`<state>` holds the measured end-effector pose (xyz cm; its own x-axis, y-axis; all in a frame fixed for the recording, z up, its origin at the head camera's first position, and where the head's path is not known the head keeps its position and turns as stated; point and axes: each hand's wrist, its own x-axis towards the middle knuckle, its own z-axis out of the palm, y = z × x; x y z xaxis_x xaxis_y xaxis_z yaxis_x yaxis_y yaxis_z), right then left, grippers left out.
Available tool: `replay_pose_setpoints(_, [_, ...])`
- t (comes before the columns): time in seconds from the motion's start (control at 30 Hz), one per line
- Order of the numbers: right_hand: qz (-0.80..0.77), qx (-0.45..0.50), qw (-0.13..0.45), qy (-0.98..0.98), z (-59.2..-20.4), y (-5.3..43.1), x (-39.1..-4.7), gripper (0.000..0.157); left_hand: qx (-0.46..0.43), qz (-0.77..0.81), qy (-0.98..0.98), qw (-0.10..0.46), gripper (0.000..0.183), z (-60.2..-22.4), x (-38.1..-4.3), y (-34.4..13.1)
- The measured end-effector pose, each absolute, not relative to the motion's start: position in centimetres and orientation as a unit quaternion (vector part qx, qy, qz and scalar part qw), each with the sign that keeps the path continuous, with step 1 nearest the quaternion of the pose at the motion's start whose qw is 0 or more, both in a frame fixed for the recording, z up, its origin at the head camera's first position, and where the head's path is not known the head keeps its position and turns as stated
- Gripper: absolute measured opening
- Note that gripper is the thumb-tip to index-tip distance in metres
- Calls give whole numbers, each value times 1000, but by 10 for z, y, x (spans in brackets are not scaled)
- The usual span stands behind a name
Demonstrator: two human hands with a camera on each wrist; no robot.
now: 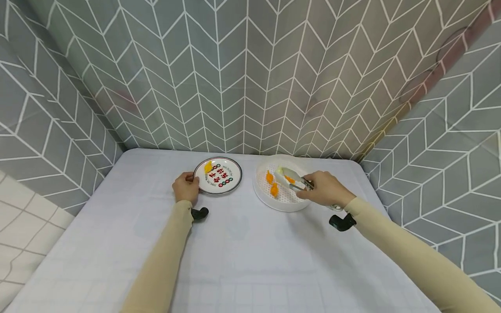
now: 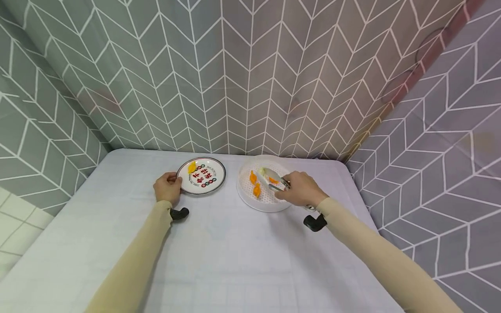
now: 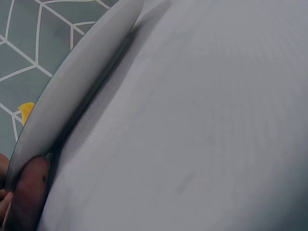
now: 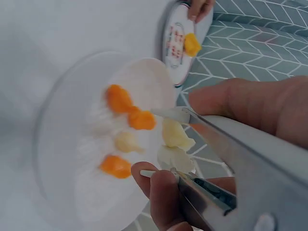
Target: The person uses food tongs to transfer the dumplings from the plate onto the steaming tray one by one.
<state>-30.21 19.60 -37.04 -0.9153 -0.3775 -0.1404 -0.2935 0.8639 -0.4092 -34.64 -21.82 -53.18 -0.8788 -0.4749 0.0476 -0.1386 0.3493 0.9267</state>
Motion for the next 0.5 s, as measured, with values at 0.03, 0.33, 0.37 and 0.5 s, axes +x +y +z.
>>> replay_pose_setpoints(0.03, [-193, -173, 114, 959, -372, 201, -299, 59, 192, -537, -807, 154, 34, -532, -347, -218])
replay_pose_setpoints(0.33, [-184, -187, 140, 955, -377, 224, -289, 43, 190, -536, -807, 156, 34, -531, -347, -218])
replay_pose_setpoints(0.37, [-185, -190, 145, 953, -377, 225, -290, 44, 190, -535, -808, 159, 34, -531, -348, -218])
replay_pose_setpoints(0.5, [-186, -193, 170, 948, -379, 227, -296, 50, 195, -535, -807, 156, 34, -531, -348, -216])
